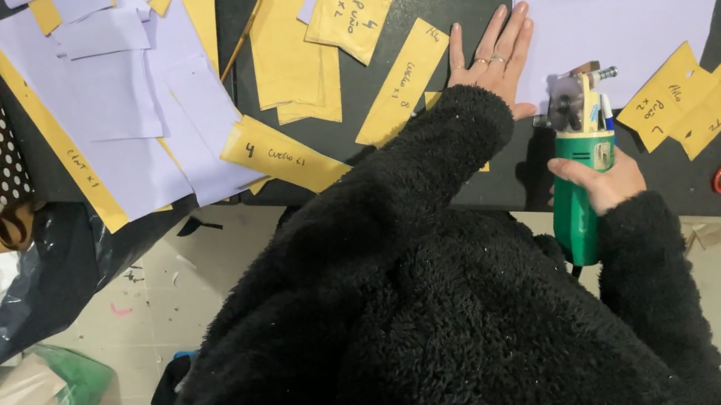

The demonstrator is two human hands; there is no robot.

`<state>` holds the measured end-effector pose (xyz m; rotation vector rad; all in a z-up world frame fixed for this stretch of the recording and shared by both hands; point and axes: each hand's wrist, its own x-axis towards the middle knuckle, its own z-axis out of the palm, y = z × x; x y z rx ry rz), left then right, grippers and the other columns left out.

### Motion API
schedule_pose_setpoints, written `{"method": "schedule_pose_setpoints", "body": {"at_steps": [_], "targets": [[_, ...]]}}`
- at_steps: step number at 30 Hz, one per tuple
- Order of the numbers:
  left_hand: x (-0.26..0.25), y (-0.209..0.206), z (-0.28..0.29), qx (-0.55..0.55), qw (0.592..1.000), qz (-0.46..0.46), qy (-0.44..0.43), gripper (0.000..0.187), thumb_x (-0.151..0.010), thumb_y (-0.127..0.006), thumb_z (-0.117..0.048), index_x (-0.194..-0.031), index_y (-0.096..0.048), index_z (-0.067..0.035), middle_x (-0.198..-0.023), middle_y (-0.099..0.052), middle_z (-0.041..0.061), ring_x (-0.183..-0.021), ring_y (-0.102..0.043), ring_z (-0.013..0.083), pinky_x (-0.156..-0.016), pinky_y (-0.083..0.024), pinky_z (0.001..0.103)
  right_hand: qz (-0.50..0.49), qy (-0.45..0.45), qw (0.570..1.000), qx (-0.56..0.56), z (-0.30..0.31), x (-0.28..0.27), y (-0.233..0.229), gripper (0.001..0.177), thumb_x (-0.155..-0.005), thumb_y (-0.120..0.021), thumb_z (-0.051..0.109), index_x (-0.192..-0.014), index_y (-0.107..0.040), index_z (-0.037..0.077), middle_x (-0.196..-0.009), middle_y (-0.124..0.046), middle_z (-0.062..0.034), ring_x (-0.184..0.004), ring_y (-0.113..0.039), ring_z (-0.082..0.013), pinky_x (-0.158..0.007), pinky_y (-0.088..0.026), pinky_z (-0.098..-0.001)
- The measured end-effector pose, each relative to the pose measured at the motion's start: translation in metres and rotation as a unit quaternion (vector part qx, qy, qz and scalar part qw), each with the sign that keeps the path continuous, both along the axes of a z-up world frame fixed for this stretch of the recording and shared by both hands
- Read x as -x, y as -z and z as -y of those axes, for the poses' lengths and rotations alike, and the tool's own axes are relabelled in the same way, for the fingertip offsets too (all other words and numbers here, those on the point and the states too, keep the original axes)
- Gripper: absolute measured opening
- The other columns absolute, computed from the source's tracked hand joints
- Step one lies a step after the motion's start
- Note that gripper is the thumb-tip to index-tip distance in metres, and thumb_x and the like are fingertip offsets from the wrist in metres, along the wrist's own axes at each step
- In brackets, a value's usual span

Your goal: Cutting and marking fabric pieces for garment production using scissors and an electric rotary cutter.

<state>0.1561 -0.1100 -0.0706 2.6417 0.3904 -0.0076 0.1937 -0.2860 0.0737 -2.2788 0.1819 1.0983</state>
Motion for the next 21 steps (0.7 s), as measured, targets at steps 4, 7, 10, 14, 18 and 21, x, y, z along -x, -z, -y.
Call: {"method": "schedule_pose_setpoints", "body": {"at_steps": [4, 7, 10, 14, 18, 21], "targets": [[0.000, 0.005, 0.001, -0.004, 1.000, 0.019, -0.003, 0.127, -0.075, -0.073, -0.075, -0.165, -0.014, -0.007, -0.172, 0.001, 0.007, -0.161, -0.002, 0.0239, -0.128, -0.005, 0.074, -0.008, -0.011, 1.000, 0.006, -0.009, -0.010, 0.000, 0.034, -0.083, -0.077, 0.021, -0.107, -0.063, 0.001, -0.084, -0.072, -0.0134, -0.067, -0.070, -0.0233, -0.065, -0.059, -0.0389], [0.000, 0.001, 0.001, -0.003, 1.000, 0.018, -0.002, 0.127, -0.075, -0.073, -0.075, -0.165, -0.014, -0.006, -0.173, 0.000, 0.007, -0.161, -0.002, 0.0239, -0.129, -0.005, 0.074, -0.013, -0.017, 1.000, -0.012, -0.012, -0.017, 0.004, 0.032, -0.084, -0.076, 0.021, -0.107, -0.063, 0.001, -0.082, -0.070, -0.0136, -0.065, -0.070, -0.0234, -0.063, -0.059, -0.0396], [-0.002, -0.001, 0.000, 0.001, 1.000, 0.004, 0.002, 0.127, -0.076, -0.073, -0.074, -0.165, -0.014, -0.006, -0.172, 0.000, 0.007, -0.161, -0.002, 0.0236, -0.128, -0.006, 0.075, -0.014, -0.032, 0.999, -0.004, -0.020, -0.026, 0.001, 0.032, -0.086, -0.076, 0.022, -0.106, -0.064, 0.001, -0.083, -0.071, -0.0134, -0.066, -0.070, -0.0231, -0.064, -0.059, -0.0390], [0.001, -0.009, -0.003, 0.005, 1.000, 0.000, 0.005, 0.127, -0.075, -0.074, -0.073, -0.164, -0.015, -0.006, -0.172, -0.001, 0.007, -0.161, -0.003, 0.0231, -0.127, -0.006, 0.074, -0.011, -0.031, 0.999, 0.001, -0.027, -0.037, 0.005, 0.032, -0.086, -0.077, 0.022, -0.107, -0.063, 0.002, -0.082, -0.071, -0.0140, -0.066, -0.071, -0.0245, -0.064, -0.059, -0.0392], [0.001, -0.005, -0.001, -0.003, 1.000, 0.022, -0.005, 0.126, -0.075, -0.075, -0.072, -0.165, -0.016, -0.006, -0.173, -0.002, 0.007, -0.161, -0.003, 0.0231, -0.128, -0.006, 0.074, -0.022, -0.025, 0.998, -0.048, -0.031, -0.048, 0.012, 0.033, -0.086, -0.077, 0.021, -0.107, -0.063, 0.000, -0.081, -0.069, -0.0141, -0.065, -0.070, -0.0258, -0.062, -0.058, -0.0409], [0.000, -0.006, 0.000, 0.001, 1.000, 0.009, -0.008, 0.125, -0.074, -0.075, -0.072, -0.164, -0.017, -0.007, -0.172, -0.003, 0.006, -0.161, -0.005, 0.0225, -0.128, -0.007, 0.074, -0.021, -0.036, 0.999, -0.007, -0.041, -0.054, 0.006, 0.033, -0.086, -0.076, 0.021, -0.108, -0.063, 0.001, -0.080, -0.071, -0.0142, -0.066, -0.071, -0.0248, -0.063, -0.060, -0.0403]]}}
